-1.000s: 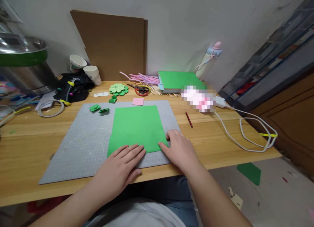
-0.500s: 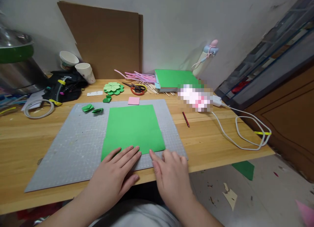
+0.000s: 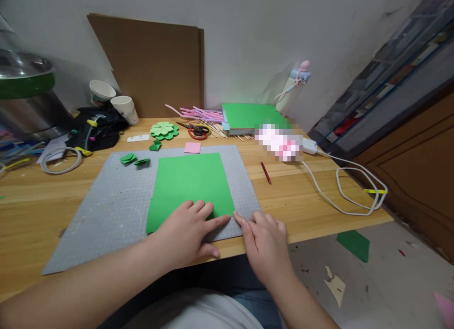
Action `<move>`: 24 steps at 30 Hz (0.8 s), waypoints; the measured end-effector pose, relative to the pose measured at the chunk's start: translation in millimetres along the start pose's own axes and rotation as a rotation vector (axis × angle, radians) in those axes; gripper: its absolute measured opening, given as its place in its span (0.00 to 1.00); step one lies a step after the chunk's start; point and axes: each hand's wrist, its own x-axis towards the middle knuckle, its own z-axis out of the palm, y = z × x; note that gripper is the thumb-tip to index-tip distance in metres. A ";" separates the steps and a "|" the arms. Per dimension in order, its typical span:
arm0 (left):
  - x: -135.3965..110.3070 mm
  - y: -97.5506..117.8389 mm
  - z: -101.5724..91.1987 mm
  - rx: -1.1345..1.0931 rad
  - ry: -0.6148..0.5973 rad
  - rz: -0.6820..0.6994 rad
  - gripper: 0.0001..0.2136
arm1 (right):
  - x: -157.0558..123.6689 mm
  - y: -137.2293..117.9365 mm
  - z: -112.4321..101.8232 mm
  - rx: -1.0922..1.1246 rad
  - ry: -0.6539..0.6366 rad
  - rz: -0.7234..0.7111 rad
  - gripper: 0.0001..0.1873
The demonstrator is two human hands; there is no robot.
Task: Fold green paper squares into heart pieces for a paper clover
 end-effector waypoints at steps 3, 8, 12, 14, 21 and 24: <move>8.6 -1.1 3.9 0.028 0.060 0.068 0.34 | 0.5 0.3 -0.7 -0.003 -0.003 0.003 0.22; 4.4 -5.6 4.8 0.054 0.104 0.115 0.32 | 0.3 -0.5 -1.6 -0.019 0.003 -0.013 0.21; -10.1 -10.7 -0.4 0.040 0.073 0.082 0.31 | 0.1 -1.6 -2.9 -0.032 -0.003 -0.010 0.21; -19.9 -13.7 -2.4 0.029 0.059 0.058 0.29 | 0.0 -1.6 -2.7 -0.030 -0.008 -0.008 0.21; -65.2 -28.4 -5.8 0.028 0.012 -0.056 0.26 | 0.5 1.2 -0.4 -0.016 -0.015 0.000 0.22; -87.1 -34.9 -5.5 0.040 0.001 -0.104 0.24 | 0.0 0.5 -0.9 -0.015 -0.019 0.004 0.22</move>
